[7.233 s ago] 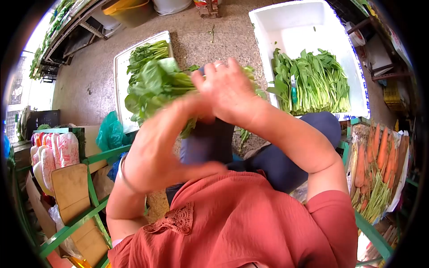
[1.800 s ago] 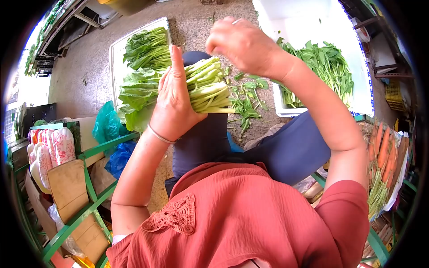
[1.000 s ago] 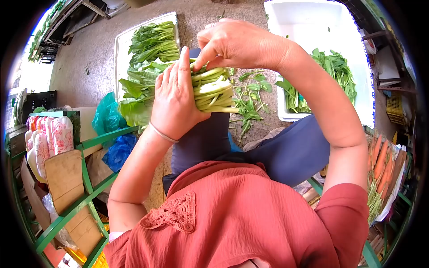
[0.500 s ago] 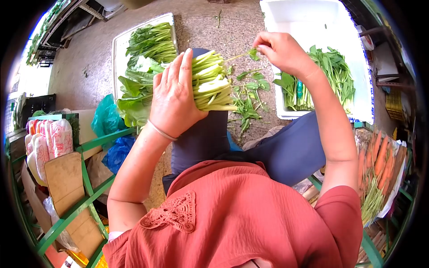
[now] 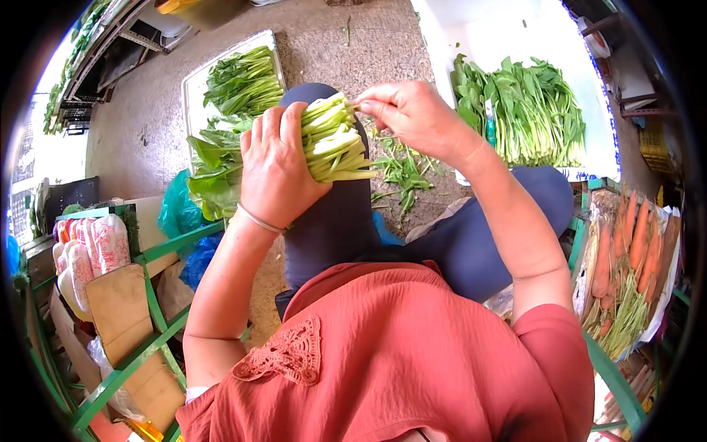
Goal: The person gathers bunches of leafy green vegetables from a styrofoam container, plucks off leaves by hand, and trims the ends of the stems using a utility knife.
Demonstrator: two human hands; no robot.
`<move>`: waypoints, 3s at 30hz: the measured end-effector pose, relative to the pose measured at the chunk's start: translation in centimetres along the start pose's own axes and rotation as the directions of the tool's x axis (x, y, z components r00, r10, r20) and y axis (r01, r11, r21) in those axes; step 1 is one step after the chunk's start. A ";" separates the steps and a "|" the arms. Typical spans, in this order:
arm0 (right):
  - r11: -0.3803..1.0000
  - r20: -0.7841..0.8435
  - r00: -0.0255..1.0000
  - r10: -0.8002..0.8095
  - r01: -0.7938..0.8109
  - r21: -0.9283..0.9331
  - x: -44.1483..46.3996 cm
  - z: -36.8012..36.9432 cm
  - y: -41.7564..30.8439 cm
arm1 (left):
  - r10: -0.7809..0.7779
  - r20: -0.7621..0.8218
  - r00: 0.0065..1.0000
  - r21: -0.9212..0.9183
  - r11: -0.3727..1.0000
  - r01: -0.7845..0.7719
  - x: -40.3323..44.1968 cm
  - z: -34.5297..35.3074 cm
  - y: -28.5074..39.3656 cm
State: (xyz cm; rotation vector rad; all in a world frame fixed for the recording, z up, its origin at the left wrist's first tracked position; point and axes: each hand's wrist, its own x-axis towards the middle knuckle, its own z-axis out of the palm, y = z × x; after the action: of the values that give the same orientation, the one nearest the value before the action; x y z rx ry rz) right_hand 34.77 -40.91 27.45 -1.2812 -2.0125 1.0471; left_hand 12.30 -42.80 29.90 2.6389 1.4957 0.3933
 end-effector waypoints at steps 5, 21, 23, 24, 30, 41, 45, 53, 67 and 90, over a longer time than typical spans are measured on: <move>0.788 -0.161 0.866 0.473 -0.498 -0.363 -2.5 -2.0 2.4 | -0.011 0.006 1.000 0.023 1.000 0.011 0.1 -0.1 -0.1; 0.830 -0.368 0.926 -0.090 -0.134 -0.541 0.7 4.0 -8.3 | -0.008 -0.194 0.981 -0.027 1.000 0.003 -0.6 2.2 0.8; 0.853 -0.363 0.932 0.001 -0.190 -0.486 1.2 3.8 -8.4 | 0.001 -0.175 0.985 -0.015 1.000 -0.004 -0.7 2.2 0.7; 0.868 -0.351 0.933 0.081 -0.239 -0.436 1.6 3.5 -8.2 | 0.006 -0.167 0.986 -0.001 1.000 -0.007 -0.5 2.1 0.5; 0.893 -0.519 0.814 0.259 -0.407 -0.192 -2.4 -1.0 -2.1 | -0.040 -0.061 0.997 -0.065 0.997 0.036 -0.9 1.3 -0.6; 0.996 -0.687 0.726 -0.024 0.078 0.047 -3.4 8.2 -4.6 | 0.028 -0.040 0.999 -0.093 0.995 -0.032 -0.3 0.9 -1.2; 0.997 -0.657 0.751 0.056 -0.012 0.071 -3.6 8.1 -4.7 | 0.053 0.033 0.998 -0.151 0.987 -0.047 -0.3 0.0 -1.1; 0.982 -0.647 0.743 0.170 -0.179 0.053 -3.7 8.1 -5.8 | 0.107 0.240 0.965 -0.379 0.925 -0.009 0.5 -1.8 -2.5; 0.960 -0.766 0.642 -0.032 -0.192 -0.201 -3.0 8.7 -6.4 | 0.155 0.301 0.941 -0.719 0.685 0.117 0.6 -1.9 -3.4; 0.094 -0.012 0.877 0.481 -0.038 0.995 -6.4 10.6 -1.5 | 0.114 0.282 0.953 -0.694 0.710 0.120 0.2 -1.7 -3.3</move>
State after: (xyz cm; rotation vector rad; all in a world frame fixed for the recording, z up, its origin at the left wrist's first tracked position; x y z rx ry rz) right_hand 28.52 -50.62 22.60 -0.8732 -0.3634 1.7212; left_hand 9.20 -40.95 30.98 1.9586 0.9724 0.4237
